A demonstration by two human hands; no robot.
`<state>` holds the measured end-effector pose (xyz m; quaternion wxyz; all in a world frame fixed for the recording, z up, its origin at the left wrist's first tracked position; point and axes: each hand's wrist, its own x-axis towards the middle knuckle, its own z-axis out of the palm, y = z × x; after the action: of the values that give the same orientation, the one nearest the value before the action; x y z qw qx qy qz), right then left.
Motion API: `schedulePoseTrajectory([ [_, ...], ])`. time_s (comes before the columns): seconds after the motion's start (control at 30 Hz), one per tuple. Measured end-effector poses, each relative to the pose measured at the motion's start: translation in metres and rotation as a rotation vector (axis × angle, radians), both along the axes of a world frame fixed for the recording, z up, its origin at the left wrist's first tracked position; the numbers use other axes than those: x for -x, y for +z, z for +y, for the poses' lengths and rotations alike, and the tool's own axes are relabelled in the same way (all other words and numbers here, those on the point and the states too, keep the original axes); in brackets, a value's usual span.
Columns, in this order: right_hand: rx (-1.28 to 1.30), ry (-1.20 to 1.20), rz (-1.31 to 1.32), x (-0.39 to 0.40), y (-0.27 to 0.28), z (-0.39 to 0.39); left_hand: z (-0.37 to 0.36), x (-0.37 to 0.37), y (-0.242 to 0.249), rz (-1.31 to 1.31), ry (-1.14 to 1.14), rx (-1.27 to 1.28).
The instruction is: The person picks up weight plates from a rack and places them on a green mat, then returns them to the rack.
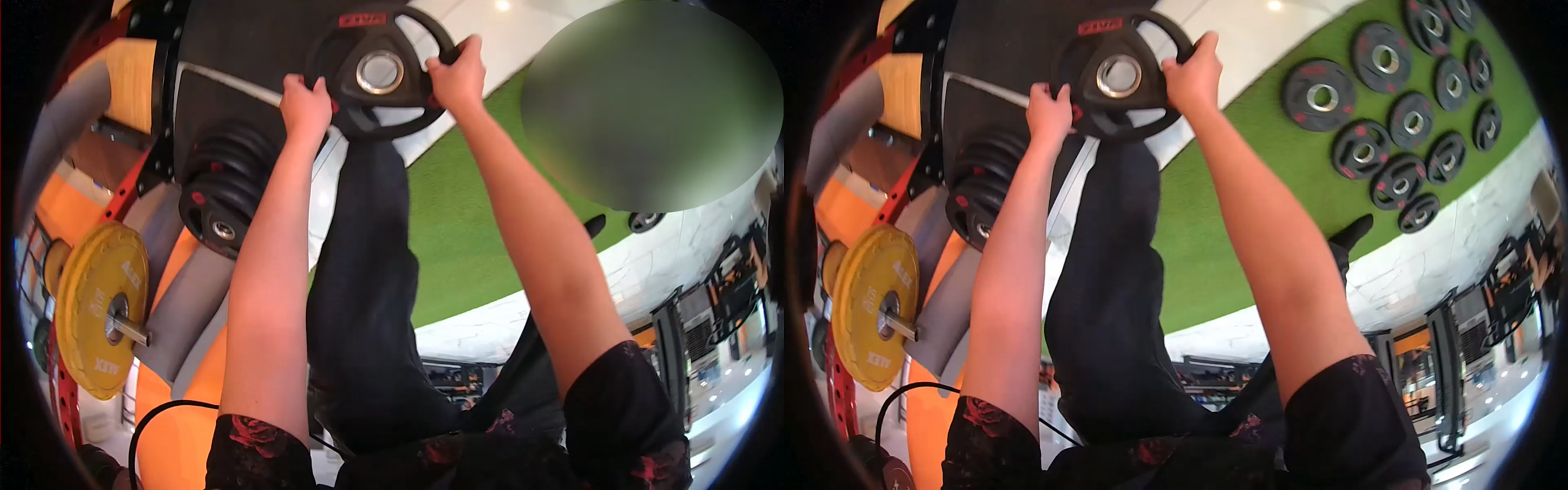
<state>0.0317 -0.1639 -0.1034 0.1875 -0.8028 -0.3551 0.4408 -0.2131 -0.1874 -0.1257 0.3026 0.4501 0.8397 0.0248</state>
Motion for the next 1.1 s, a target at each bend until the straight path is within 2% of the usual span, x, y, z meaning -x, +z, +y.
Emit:
schedulePoseTrajectory([
  [0.03,-0.034,-0.04,-0.015,-0.024,0.013,-0.011,-0.003,-0.024,0.017,0.004,-0.073,-0.034],
  [0.1,-0.022,-0.165,0.002,-0.08,0.041,-0.034,-0.008,-0.081,0.046,-0.122,-0.052,-0.022],
  [0.13,-0.062,-0.249,-0.014,-0.147,0.059,-0.058,-0.011,-0.146,0.067,-0.231,-0.097,0.031],
  [0.17,-0.097,-0.294,-0.009,-0.179,0.06,-0.083,-0.016,-0.175,0.068,-0.161,-0.225,0.076],
  [0.27,-0.101,-0.405,-0.049,-0.29,0.074,-0.142,-0.039,-0.297,0.096,-0.263,-0.27,0.108],
  [0.37,-0.124,-0.492,-0.144,-0.407,0.074,-0.206,-0.069,-0.436,0.099,-0.335,-0.365,0.109],
  [0.57,-0.082,-0.521,-0.385,-0.668,0.056,-0.325,-0.156,-0.697,0.062,-0.445,-0.579,0.051],
  [0.63,-0.062,-0.571,-0.325,-0.757,0.037,-0.358,-0.183,-0.78,0.03,-0.552,-0.523,0.137],
  [0.7,-0.075,-0.611,-0.314,-0.836,0.015,-0.383,-0.203,-0.856,0.013,-0.618,-0.581,0.104],
  [0.77,-0.062,-0.724,-0.3,-0.897,-0.001,-0.399,-0.216,-0.921,-0.015,-0.542,-0.764,-0.008],
  [0.8,-0.057,-0.735,-0.309,-0.933,-0.017,-0.408,-0.218,-0.951,-0.026,-0.569,-0.768,0.058],
  [0.97,-0.103,-0.91,-0.18,-1.031,-0.055,-0.422,-0.224,-1.067,-0.053,-0.642,-0.823,-0.001],
  [1.03,-0.186,-0.967,-0.094,-1.064,-0.079,-0.421,-0.22,-1.102,-0.07,-0.583,-0.907,-0.119],
  [1.1,-0.27,-1.044,-0.035,-1.088,-0.103,-0.424,-0.212,-1.133,-0.078,-0.545,-0.933,-0.031],
])
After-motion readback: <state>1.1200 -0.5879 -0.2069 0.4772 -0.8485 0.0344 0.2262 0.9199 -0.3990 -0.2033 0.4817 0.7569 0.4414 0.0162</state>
